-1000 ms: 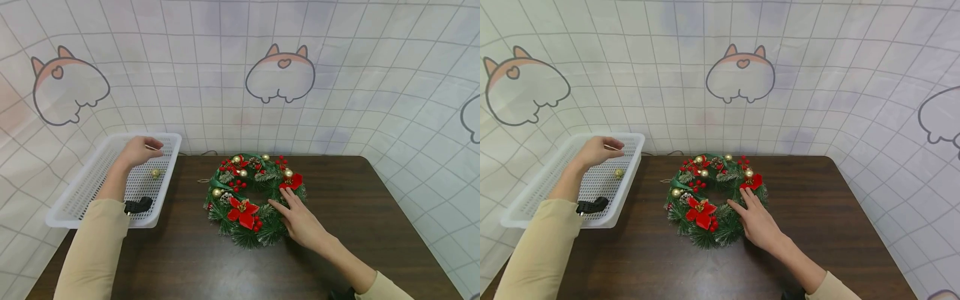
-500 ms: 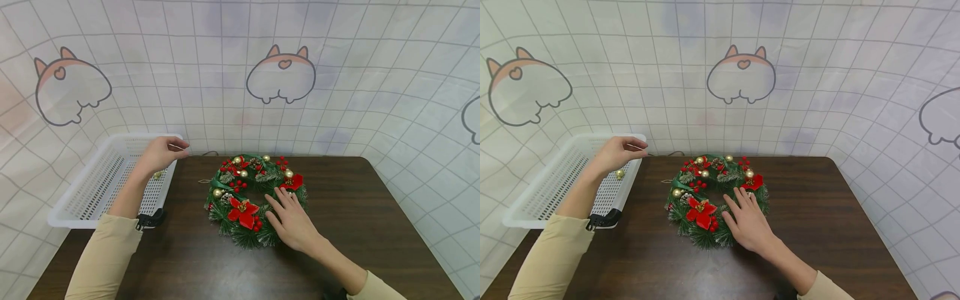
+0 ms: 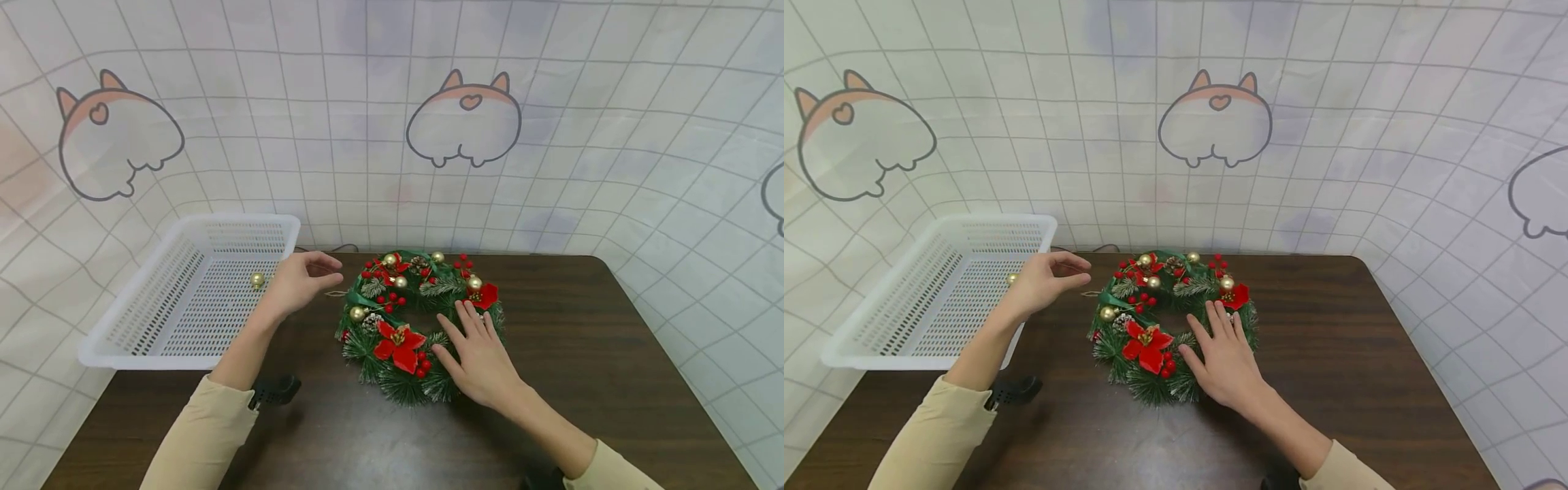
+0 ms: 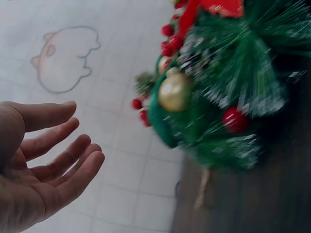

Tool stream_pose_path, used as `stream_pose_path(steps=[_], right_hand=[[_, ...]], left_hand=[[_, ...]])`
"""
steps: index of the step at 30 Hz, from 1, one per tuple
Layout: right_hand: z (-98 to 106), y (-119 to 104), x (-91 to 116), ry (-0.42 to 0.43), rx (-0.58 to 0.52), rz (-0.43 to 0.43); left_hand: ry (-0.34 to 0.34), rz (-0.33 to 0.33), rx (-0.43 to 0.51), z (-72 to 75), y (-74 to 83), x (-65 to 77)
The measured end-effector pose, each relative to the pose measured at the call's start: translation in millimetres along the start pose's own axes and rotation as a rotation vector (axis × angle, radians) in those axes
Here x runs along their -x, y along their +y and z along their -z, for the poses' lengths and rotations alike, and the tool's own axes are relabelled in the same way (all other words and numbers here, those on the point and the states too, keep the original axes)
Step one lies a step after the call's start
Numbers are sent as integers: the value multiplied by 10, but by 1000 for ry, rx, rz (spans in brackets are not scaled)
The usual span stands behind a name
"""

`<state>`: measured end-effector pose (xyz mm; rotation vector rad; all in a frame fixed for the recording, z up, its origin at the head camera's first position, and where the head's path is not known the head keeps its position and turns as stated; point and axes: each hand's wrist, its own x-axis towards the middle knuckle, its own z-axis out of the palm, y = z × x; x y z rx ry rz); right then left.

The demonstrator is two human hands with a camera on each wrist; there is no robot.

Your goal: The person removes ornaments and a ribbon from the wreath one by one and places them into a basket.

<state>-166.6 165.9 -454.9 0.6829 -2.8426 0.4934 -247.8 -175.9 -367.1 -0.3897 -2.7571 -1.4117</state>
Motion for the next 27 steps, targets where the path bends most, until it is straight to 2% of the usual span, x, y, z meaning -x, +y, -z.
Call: stream_pose_path(steps=[6, 12, 18, 27], right_hand=[[-17, 45, 16, -11, -2, -15], [-48, 59, 20, -9, -2, -20], [-58, 66, 17, -5, 10, -21], [-47, 84, 32, -8, 15, -12]], left_hand=[[-45, 1, 16, -215, -49, 107], [-42, 16, -6, -364, -69, 213], [-46, 14, -15, -475, -167, 239], [-52, -4, 51, -620, -294, 260]])
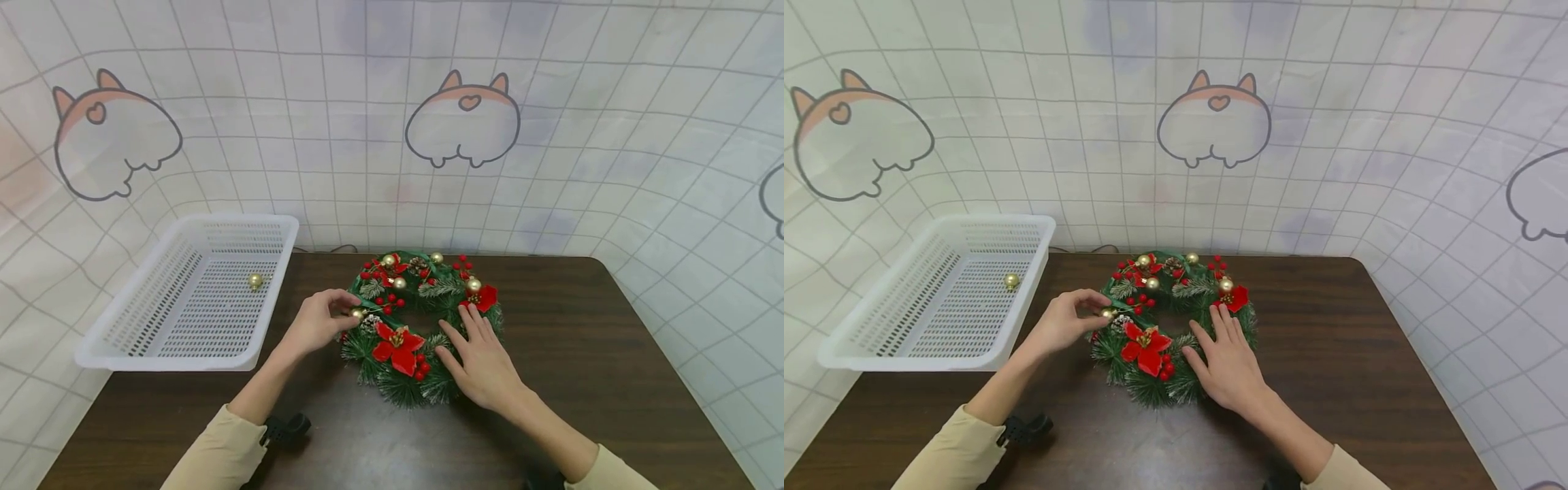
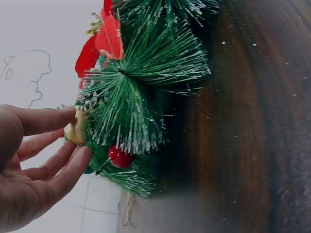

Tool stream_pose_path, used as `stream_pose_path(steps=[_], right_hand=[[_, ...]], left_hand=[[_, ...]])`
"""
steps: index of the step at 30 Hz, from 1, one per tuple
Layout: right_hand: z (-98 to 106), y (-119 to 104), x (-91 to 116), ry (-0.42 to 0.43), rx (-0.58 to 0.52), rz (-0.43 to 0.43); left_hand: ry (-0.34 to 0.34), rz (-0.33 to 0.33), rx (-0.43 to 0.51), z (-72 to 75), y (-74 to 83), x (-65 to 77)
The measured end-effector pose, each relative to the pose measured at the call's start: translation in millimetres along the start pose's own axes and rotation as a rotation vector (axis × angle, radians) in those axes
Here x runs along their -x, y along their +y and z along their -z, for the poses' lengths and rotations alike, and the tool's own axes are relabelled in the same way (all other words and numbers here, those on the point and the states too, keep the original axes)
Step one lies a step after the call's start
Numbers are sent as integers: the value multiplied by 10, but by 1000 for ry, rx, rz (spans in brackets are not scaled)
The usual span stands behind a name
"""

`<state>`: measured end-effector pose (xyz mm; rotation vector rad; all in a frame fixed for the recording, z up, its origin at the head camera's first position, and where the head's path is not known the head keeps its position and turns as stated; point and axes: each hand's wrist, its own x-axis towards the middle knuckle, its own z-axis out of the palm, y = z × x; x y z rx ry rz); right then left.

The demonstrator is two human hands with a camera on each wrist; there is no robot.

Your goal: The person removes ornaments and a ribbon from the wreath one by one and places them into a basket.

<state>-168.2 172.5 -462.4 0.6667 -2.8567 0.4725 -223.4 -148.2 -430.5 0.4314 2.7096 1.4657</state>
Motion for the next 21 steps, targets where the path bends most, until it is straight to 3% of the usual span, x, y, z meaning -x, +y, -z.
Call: stream_pose_path(steps=[13, 21], right_hand=[[-17, 7, 8, 14, 3, 14], [-24, 19, 0, 20, 4, 21]], left_hand=[[34, -70, -22, -54, 0, 41], [-7, -105, -50, -48, -9, 39]])
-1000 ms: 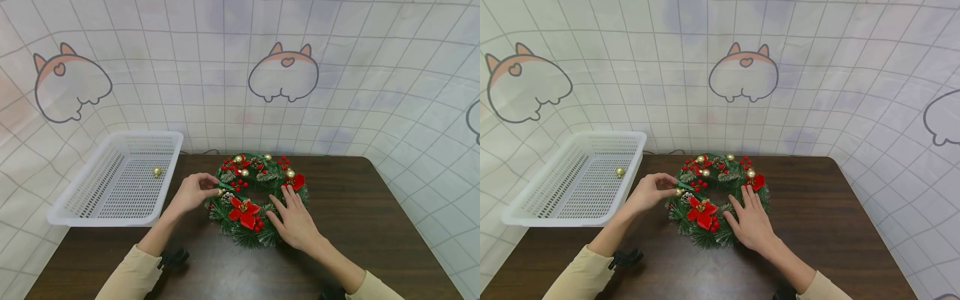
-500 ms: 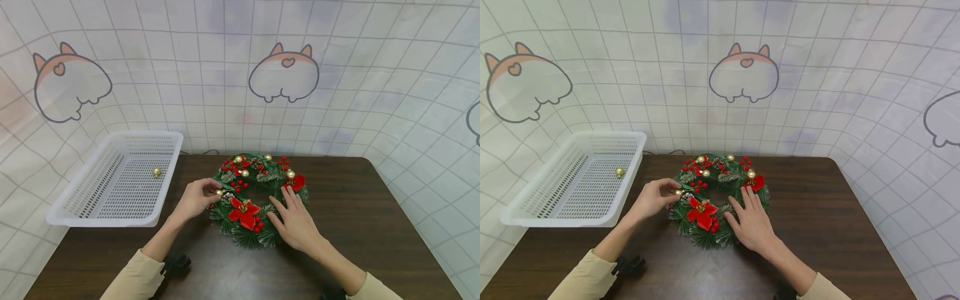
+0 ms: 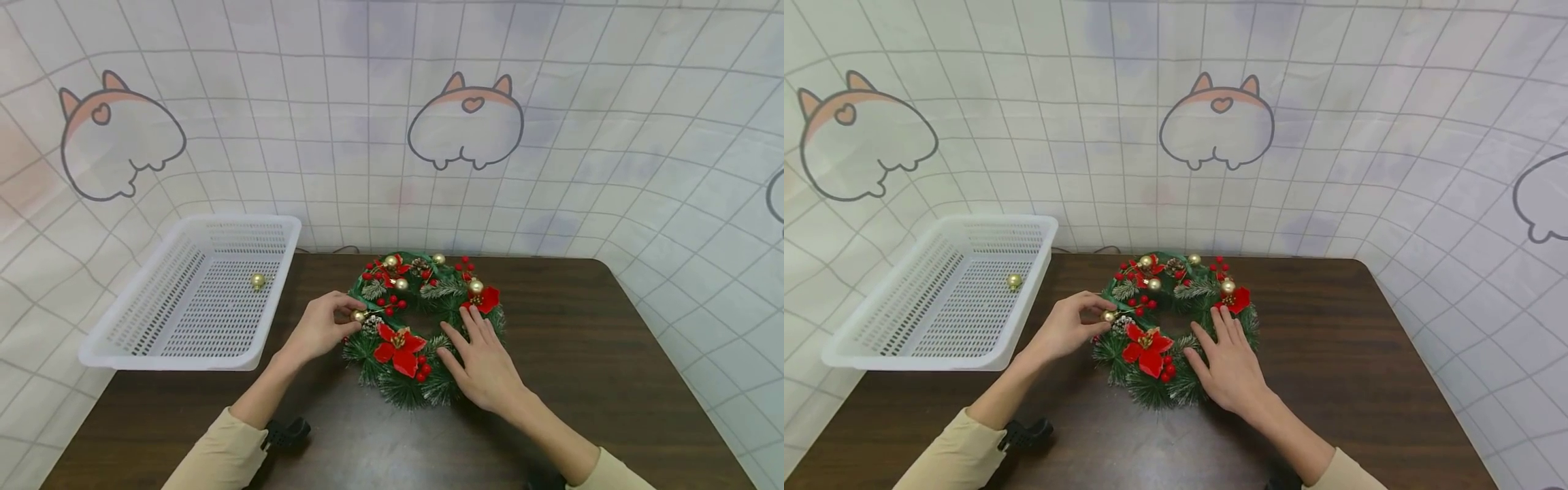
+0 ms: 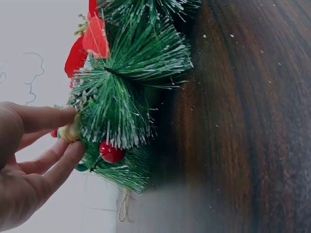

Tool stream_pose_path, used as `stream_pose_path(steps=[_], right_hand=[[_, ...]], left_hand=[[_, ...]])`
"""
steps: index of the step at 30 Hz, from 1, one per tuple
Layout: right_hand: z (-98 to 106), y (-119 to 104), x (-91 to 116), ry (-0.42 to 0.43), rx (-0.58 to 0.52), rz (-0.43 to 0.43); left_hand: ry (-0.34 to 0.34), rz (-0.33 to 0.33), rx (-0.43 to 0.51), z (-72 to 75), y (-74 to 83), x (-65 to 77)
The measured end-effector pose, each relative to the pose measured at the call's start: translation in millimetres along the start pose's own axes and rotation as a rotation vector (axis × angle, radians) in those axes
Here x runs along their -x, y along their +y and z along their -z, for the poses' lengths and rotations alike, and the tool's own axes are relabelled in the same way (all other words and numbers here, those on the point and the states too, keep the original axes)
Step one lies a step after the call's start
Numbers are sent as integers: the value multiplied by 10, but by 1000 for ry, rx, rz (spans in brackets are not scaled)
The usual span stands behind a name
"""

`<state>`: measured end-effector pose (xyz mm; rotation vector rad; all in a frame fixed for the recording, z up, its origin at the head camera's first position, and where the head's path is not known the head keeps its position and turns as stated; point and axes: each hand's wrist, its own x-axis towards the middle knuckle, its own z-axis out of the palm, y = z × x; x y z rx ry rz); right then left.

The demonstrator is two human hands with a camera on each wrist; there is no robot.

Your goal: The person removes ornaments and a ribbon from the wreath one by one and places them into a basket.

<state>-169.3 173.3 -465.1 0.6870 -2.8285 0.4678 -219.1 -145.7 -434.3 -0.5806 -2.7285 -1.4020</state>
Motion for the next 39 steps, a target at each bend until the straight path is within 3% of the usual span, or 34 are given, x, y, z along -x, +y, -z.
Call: stream_pose_path(steps=[11, 21, 39], right_hand=[[-10, 5, 4, -6, 3, -7], [-4, -3, 15, -8, 4, -5], [6, -13, 7, -18, -2, -12]], left_hand=[[39, -28, -10, -9, -19, 1], [61, -7, 10, -1, 32, 34], [119, -58, -43, 29, 160, 53]])
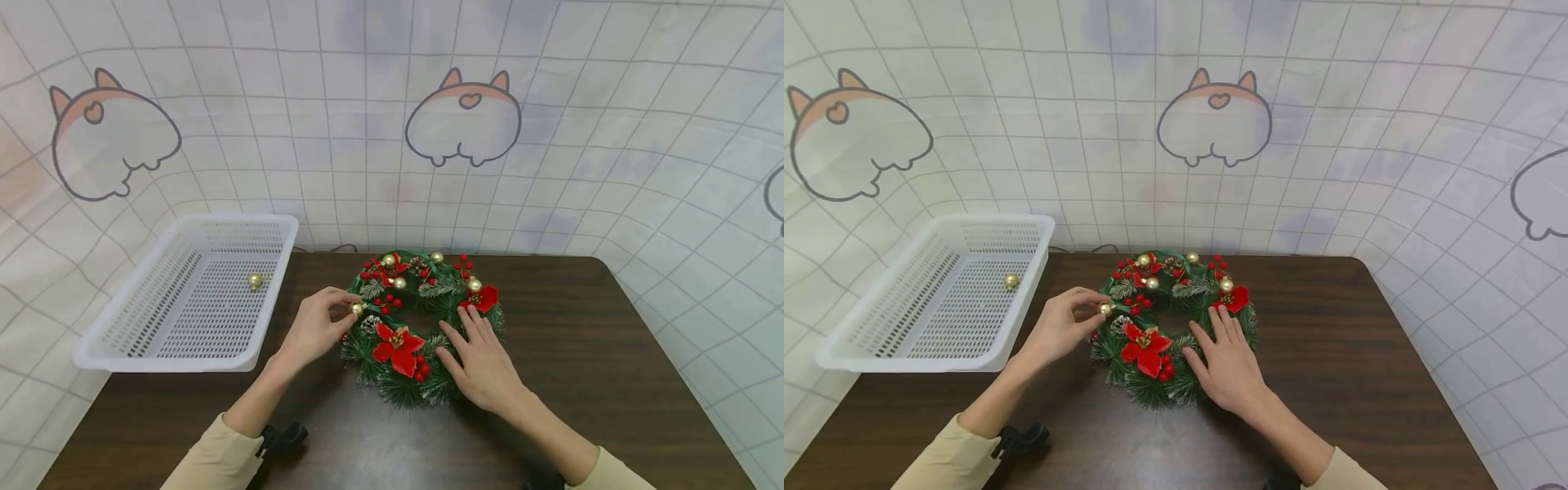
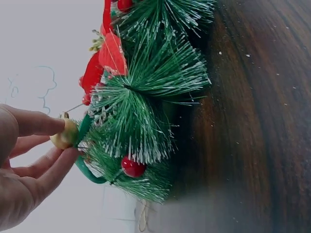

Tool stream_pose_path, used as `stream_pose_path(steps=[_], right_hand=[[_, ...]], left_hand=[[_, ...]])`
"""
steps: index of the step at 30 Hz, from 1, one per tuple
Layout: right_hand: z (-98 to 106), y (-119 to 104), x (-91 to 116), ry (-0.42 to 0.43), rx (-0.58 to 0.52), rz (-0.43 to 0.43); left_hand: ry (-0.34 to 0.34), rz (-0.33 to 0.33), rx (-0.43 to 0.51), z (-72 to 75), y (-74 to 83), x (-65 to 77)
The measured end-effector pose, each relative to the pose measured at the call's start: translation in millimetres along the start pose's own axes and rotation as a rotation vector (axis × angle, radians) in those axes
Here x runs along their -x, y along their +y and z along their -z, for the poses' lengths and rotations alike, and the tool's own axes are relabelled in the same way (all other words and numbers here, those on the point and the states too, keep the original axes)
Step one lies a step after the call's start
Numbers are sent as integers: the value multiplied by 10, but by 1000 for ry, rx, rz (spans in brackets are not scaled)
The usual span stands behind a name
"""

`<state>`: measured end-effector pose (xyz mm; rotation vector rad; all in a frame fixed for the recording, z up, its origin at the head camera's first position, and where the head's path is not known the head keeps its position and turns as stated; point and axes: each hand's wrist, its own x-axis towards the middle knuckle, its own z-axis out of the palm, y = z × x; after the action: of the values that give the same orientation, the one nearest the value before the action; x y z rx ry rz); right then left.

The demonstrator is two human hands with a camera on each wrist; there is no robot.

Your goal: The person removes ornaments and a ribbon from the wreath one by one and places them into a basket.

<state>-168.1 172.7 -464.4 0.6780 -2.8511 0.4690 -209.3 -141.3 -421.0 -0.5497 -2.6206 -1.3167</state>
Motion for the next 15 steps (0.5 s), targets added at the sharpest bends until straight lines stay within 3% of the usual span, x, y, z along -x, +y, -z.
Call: stream_pose_path(steps=[6, 15], right_hand=[[4, -5, -2, -5, -4, 8], [6, 3, 2, -2, 0, 9]], left_hand=[[6, -47, -17, -24, 60, -39], [-45, -80, -62, -75, 175, -142]])
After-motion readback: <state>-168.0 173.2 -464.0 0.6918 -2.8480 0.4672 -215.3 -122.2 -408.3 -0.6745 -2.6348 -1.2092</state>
